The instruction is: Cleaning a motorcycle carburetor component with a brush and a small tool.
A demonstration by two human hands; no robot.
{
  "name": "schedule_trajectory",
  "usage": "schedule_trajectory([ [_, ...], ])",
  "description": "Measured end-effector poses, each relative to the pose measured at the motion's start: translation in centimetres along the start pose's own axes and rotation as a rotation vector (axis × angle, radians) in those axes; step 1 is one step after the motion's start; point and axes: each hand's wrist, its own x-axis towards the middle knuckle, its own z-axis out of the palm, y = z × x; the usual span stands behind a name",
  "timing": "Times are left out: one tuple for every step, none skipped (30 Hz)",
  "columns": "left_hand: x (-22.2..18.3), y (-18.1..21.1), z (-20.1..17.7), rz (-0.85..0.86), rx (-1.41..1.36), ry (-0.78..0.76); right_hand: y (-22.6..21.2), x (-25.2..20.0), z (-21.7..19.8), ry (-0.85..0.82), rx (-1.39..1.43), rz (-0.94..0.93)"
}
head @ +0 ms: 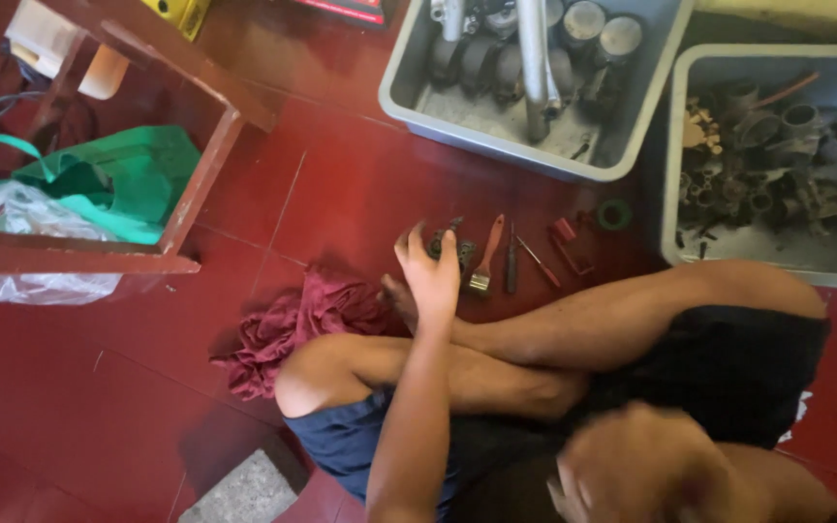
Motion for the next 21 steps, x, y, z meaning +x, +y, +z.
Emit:
schedule_trajectory([
  [-1.0,3.2,-2.3,0.099,-0.147,-0.057,-0.1,-0.1,0.0,0.037,-0.014,0.003],
  [-2.0,6.4,-4.5,0.199,-0.296,-0.113,-0.2,-0.1,-0.2,0.073,-0.03,0.005],
  [-2.2,6.3,-5.3,0.203,-0.298,-0.12,2.3,-1.3,-2.4,0.078,-0.035,0.001],
  [-2.5,6.1,-6.1,0.198,-0.462,-0.335,4.8,-2.4,-4.5,0.291,-0.149,0.087],
  [-2.8,5.9,-7.0,0.191,-0.624,-0.551,7.3,-3.4,-6.7,0.502,-0.261,0.179],
  [-3.3,6.6,-7.3,0.194,-0.625,-0.556,8.2,-3.2,-7.4,0.506,-0.263,0.175],
  [-3.7,7.3,-7.6,0.218,-0.712,-0.649,9.1,-2.9,-8.0,0.52,-0.231,0.133],
  [-4.5,7.8,-8.0,0.234,-0.797,-0.736,10.0,-2.8,-8.6,0.531,-0.194,0.099],
  [-4.5,7.8,-7.7,0.228,-0.795,-0.735,10.5,-2.9,-8.9,0.531,-0.19,0.104],
  [-4.6,7.7,-7.4,0.339,-0.821,-0.738,11.1,-3.0,-9.2,0.535,-0.13,0.088],
  [-4.6,7.6,-7.2,0.45,-0.845,-0.74,11.6,-3.1,-9.4,0.54,-0.07,0.072],
  [-4.6,7.4,-7.0,0.451,-0.845,-0.742,11.7,-2.9,-9.4,0.541,-0.071,0.071],
  [-4.5,7.2,-6.8,0.463,-0.832,-0.745,11.8,-2.7,-9.5,0.54,-0.063,0.064],
  [-4.5,7.0,-6.6,0.473,-0.818,-0.751,11.8,-2.6,-9.5,0.541,-0.053,0.059],
  [-4.5,6.9,-6.4,0.472,-0.818,-0.754,11.5,-2.5,-9.4,0.544,-0.052,0.058],
  [-4.5,6.8,-6.3,0.472,-0.824,-0.75,11.3,-2.3,-9.4,0.544,-0.066,0.059],
  [-4.5,6.7,-6.2,0.472,-0.829,-0.746,11.1,-2.2,-9.2,0.544,-0.079,0.06],
  [-4.5,6.6,-6.2,0.471,-0.827,-0.747,11.0,-2.2,-9.3,0.544,-0.077,0.06],
  [-4.5,6.6,-6.2,0.463,-0.825,-0.729,10.8,-2.1,-9.3,0.55,-0.127,0.071],
  [-4.5,6.6,-6.2,0.456,-0.824,-0.713,10.6,-2.1,-9.3,0.556,-0.179,0.083],
  [-4.5,6.8,-6.4,0.455,-0.822,-0.714,10.5,-2.0,-9.2,0.557,-0.177,0.083],
])
